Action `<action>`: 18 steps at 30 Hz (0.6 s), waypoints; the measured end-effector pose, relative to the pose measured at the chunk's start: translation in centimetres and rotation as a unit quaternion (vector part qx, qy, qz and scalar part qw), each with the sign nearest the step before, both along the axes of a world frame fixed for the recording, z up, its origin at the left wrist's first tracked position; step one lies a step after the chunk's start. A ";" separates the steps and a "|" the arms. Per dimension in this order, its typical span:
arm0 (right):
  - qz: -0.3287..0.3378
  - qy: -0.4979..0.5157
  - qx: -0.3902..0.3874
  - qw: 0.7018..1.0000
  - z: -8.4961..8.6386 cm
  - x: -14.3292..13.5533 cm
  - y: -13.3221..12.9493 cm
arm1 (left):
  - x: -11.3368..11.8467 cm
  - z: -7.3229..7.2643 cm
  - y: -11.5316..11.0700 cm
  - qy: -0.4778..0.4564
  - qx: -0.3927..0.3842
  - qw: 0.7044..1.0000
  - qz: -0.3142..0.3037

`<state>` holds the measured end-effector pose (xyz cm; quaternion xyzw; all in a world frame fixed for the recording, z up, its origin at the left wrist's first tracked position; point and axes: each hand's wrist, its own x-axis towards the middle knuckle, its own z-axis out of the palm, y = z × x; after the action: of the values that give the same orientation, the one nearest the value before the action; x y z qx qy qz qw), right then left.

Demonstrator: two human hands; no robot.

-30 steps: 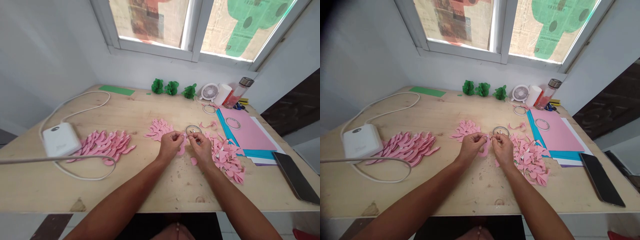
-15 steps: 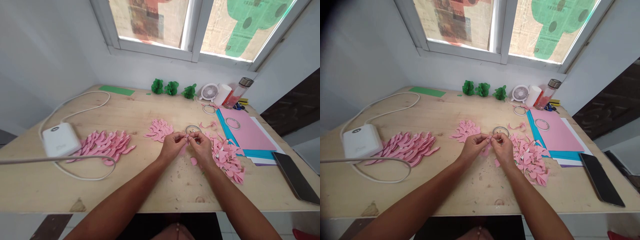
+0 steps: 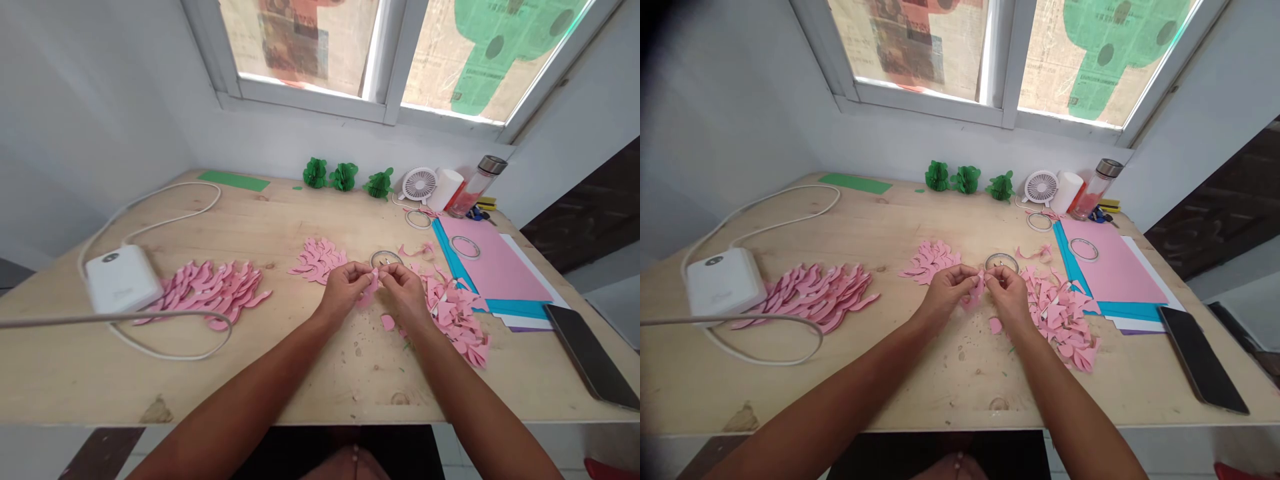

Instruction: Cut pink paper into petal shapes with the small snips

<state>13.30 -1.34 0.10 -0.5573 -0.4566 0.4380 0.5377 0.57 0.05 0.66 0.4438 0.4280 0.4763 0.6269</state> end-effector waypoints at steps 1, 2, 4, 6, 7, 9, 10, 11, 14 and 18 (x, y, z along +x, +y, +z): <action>-0.002 0.000 0.002 1.000 0.1 0.0 0.0 | 0.0 -0.1 0.0 0.002 -0.004 1.000 0.002; -0.006 -0.002 0.007 1.000 0.1 -0.1 0.0 | 0.0 -0.1 0.0 0.002 -0.007 1.000 0.002; -0.007 -0.009 0.013 1.000 0.1 -0.1 0.0 | -0.1 -0.2 0.0 0.000 -0.010 1.000 -0.001; 0.002 -0.013 0.008 1.000 0.0 -0.1 0.0 | -0.1 -0.1 0.0 0.000 -0.009 1.000 -0.006; 0.007 -0.013 0.005 1.000 -0.1 -0.1 0.0 | 0.0 -0.1 0.0 0.001 -0.008 1.000 -0.010; 0.014 -0.013 0.002 1.000 -0.3 0.0 0.1 | 0.0 0.0 -0.1 0.003 -0.009 1.000 -0.016; 0.016 -0.016 0.004 1.000 -0.3 0.0 0.1 | 0.0 0.0 -0.1 0.004 -0.010 1.000 -0.017; 0.019 -0.022 0.007 1.000 -0.4 0.1 0.1 | 0.0 0.0 -0.1 0.005 -0.011 1.000 -0.018; 0.029 -0.036 0.014 0.999 -0.5 0.2 0.2 | 0.0 -0.1 0.0 0.010 -0.012 1.000 -0.019; 0.030 -0.027 0.009 0.999 -0.5 0.1 0.1 | -0.1 -0.2 0.1 0.017 -0.012 1.000 -0.023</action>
<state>13.41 -1.24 -0.38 -0.5503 -0.4915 0.4345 0.5166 0.47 0.13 0.46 0.4545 0.4340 0.4487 0.6354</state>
